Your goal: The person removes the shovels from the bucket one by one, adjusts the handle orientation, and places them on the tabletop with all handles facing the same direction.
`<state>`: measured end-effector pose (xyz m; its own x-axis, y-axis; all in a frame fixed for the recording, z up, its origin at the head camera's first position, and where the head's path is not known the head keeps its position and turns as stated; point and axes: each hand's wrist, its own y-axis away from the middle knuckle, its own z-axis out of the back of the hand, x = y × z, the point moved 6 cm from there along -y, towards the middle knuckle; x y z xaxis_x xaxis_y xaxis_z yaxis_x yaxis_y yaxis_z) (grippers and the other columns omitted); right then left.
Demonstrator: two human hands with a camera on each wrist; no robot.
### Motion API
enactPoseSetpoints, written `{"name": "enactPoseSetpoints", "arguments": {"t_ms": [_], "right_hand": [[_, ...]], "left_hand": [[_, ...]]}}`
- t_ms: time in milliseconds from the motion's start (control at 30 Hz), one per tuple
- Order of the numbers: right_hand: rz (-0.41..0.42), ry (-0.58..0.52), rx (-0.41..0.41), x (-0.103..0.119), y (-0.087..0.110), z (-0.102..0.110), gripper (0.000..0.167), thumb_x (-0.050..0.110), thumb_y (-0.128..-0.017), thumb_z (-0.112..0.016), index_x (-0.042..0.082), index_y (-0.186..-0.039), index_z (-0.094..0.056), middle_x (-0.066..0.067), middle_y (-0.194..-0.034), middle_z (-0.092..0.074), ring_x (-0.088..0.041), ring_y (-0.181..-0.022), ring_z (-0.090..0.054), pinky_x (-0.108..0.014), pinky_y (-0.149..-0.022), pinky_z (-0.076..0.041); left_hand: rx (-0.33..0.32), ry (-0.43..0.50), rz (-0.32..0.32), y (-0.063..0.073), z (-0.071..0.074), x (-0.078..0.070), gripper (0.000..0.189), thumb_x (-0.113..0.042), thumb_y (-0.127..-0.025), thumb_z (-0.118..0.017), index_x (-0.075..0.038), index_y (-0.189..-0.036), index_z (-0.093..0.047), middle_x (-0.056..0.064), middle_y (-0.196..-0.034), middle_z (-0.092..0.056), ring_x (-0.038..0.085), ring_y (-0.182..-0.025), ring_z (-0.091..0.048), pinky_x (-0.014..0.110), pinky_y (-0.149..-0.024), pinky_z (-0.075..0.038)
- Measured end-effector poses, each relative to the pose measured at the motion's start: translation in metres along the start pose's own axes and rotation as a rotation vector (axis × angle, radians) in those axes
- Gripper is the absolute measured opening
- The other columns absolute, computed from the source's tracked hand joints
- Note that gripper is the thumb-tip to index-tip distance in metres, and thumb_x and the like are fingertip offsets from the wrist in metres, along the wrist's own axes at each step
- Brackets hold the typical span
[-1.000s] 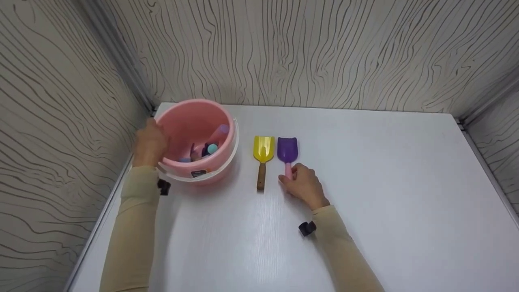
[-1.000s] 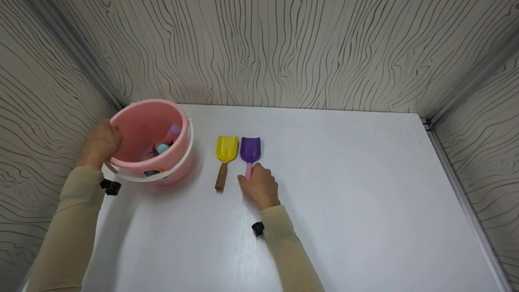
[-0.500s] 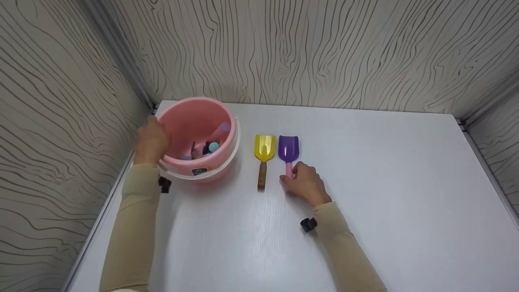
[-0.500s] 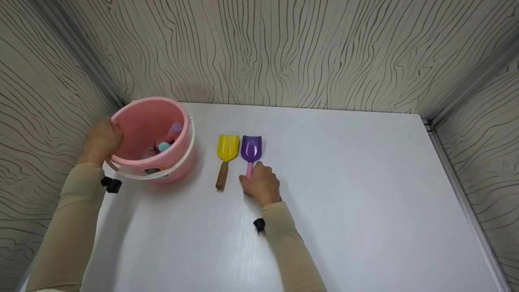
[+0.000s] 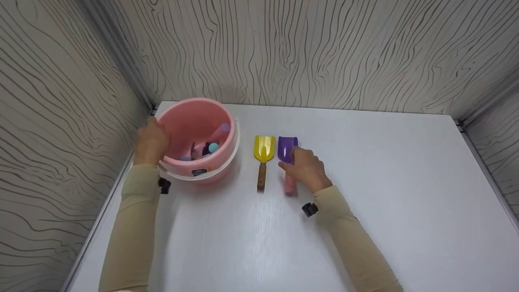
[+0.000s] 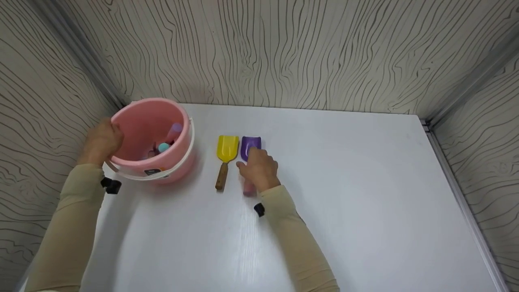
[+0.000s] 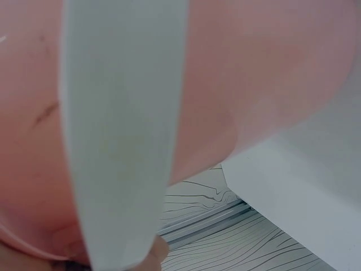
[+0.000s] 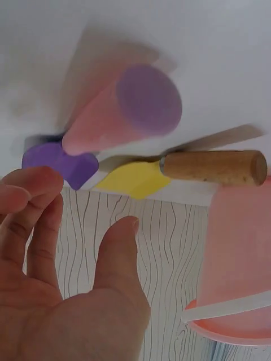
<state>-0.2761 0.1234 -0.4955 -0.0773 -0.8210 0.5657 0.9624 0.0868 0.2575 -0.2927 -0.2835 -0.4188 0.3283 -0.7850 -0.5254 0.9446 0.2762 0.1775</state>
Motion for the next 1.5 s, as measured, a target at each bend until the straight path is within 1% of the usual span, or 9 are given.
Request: {"name": "enactPoseSetpoints", "arguments": {"t_ms": [167,300,400,567,733,933,1100,1300,1500], "right_hand": [[0.181,0.056,-0.061,0.033,-0.006,0.02,0.033,0.029,-0.102,-0.073,0.002,-0.12,-0.068,-0.012,-0.102,-0.071,-0.024,-0.083,-0.067,-0.037,-0.072,-0.06],[0.316,0.115,-0.116,0.06,-0.008,0.035,0.032,0.026,-0.102,-0.071,0.001,-0.122,-0.07,-0.013,-0.103,-0.072,-0.024,-0.081,-0.067,-0.041,-0.07,-0.06],[0.387,0.175,-0.15,0.081,-0.008,0.044,0.033,0.025,-0.102,-0.07,0.001,-0.125,-0.071,-0.014,-0.106,-0.073,-0.027,-0.085,-0.069,-0.046,-0.072,-0.061],[0.451,0.223,-0.15,0.112,-0.008,0.049,0.033,0.027,-0.104,-0.069,0.005,-0.129,-0.07,-0.012,-0.113,-0.072,-0.029,-0.095,-0.071,-0.046,-0.08,-0.063],[0.498,0.207,-0.136,0.143,-0.011,0.05,0.034,0.029,-0.106,-0.067,0.01,-0.134,-0.069,-0.009,-0.121,-0.07,-0.026,-0.104,-0.068,-0.04,-0.09,-0.062],[0.576,0.208,-0.149,0.176,-0.015,0.044,0.034,0.027,-0.107,-0.067,0.009,-0.136,-0.068,-0.009,-0.128,-0.068,-0.024,-0.112,-0.065,-0.038,-0.1,-0.059],[0.675,0.288,-0.16,0.196,-0.016,0.036,0.033,0.024,-0.107,-0.066,0.01,-0.137,-0.068,-0.008,-0.13,-0.066,-0.023,-0.116,-0.062,-0.037,-0.107,-0.056],[0.797,0.375,-0.074,0.21,-0.018,0.02,0.034,0.022,-0.107,-0.065,0.011,-0.139,-0.066,-0.008,-0.131,-0.065,-0.024,-0.116,-0.061,-0.035,-0.106,-0.055],[0.783,0.477,0.012,0.222,-0.018,0.009,0.034,0.02,-0.104,-0.071,0.014,-0.137,-0.069,-0.005,-0.134,-0.068,-0.022,-0.122,-0.064,-0.034,-0.108,-0.055]], "left_hand": [[-0.003,0.009,0.013,0.0,-0.001,0.003,0.048,-0.031,-0.116,-0.028,0.003,-0.148,-0.039,0.027,-0.116,-0.061,0.036,-0.093,-0.067,0.044,-0.072,-0.059],[-0.032,-0.012,-0.008,0.0,-0.001,0.003,0.046,-0.028,-0.115,-0.028,0.006,-0.143,-0.041,0.035,-0.117,-0.062,0.045,-0.097,-0.069,0.052,-0.075,-0.059],[-0.047,-0.026,-0.022,0.0,0.0,0.002,0.044,-0.026,-0.115,-0.028,0.008,-0.139,-0.042,0.038,-0.115,-0.063,0.047,-0.096,-0.07,0.054,-0.074,-0.059],[-0.024,-0.007,-0.003,-0.001,-0.001,0.002,0.047,-0.03,-0.116,-0.026,0.005,-0.143,-0.04,0.033,-0.114,-0.062,0.044,-0.096,-0.068,0.052,-0.075,-0.059],[-0.034,-0.035,-0.004,-0.001,0.003,0.002,0.048,-0.029,-0.116,-0.027,0.007,-0.145,-0.04,0.035,-0.117,-0.061,0.048,-0.103,-0.067,0.058,-0.084,-0.059],[-0.024,-0.01,0.02,-0.001,0.002,0.004,0.05,-0.03,-0.116,-0.025,0.005,-0.149,-0.039,0.029,-0.116,-0.06,0.039,-0.096,-0.067,0.049,-0.077,-0.06],[-0.02,-0.004,0.019,-0.001,0.002,0.002,0.052,-0.034,-0.116,-0.023,0.004,-0.148,-0.038,0.03,-0.118,-0.059,0.04,-0.098,-0.065,0.05,-0.078,-0.058],[-0.026,-0.016,0.002,-0.002,0.001,-0.001,0.048,-0.031,-0.116,-0.027,0.005,-0.145,-0.04,0.035,-0.121,-0.061,0.049,-0.107,-0.067,0.059,-0.086,-0.058],[-0.021,-0.002,0.001,-0.004,0.003,-0.001,0.049,-0.03,-0.116,-0.028,0.006,-0.147,-0.039,0.034,-0.121,-0.061,0.045,-0.105,-0.067,0.055,-0.085,-0.059]]}}
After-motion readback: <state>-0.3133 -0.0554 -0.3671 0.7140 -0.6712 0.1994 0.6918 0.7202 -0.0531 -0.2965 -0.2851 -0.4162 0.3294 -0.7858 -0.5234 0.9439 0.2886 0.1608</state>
